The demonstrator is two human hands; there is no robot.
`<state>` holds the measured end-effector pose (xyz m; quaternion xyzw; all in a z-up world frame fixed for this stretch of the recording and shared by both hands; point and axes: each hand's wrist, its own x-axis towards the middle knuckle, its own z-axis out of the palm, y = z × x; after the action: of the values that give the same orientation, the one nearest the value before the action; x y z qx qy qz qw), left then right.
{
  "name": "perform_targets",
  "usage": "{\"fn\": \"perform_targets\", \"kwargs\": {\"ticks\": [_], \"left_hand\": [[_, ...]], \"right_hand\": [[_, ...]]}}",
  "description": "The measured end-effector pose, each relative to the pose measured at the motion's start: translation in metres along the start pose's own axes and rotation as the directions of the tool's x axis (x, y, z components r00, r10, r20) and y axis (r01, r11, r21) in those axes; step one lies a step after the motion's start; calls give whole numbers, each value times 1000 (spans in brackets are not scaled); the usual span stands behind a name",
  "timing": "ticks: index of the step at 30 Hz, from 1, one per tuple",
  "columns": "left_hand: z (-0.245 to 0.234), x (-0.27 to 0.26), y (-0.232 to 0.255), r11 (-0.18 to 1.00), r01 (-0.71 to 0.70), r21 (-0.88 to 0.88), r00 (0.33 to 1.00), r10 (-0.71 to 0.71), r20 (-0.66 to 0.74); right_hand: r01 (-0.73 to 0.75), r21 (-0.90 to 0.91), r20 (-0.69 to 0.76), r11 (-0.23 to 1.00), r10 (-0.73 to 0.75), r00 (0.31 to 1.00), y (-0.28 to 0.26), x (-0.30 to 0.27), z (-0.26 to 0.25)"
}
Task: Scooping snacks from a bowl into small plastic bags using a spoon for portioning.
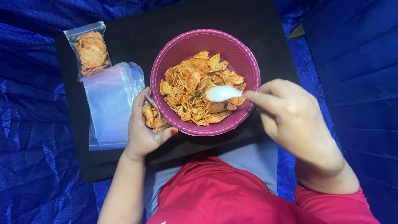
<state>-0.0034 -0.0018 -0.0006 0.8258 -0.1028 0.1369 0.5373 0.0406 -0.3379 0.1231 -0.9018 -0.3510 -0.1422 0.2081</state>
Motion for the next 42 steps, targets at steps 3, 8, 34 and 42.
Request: {"fn": "perform_targets", "kwargs": {"ticks": [3,8,34,42], "left_hand": [[0,4,7,1000,-10,-16,1000,10,-8],[0,6,2,999,-20,39,1000,20,-9],[0,6,1,991,-95,96,995,98,-27],[-10,5,4,999,43,-17,997,-42,60]], "right_hand": [[79,-81,78,994,-73,994,0,-5,13],[302,-122,131,945,-286,949,-37,36,29],[334,-607,408,721,-79,910,31,85,12],[89,-385,328,918,47,944,32,62,9]]}}
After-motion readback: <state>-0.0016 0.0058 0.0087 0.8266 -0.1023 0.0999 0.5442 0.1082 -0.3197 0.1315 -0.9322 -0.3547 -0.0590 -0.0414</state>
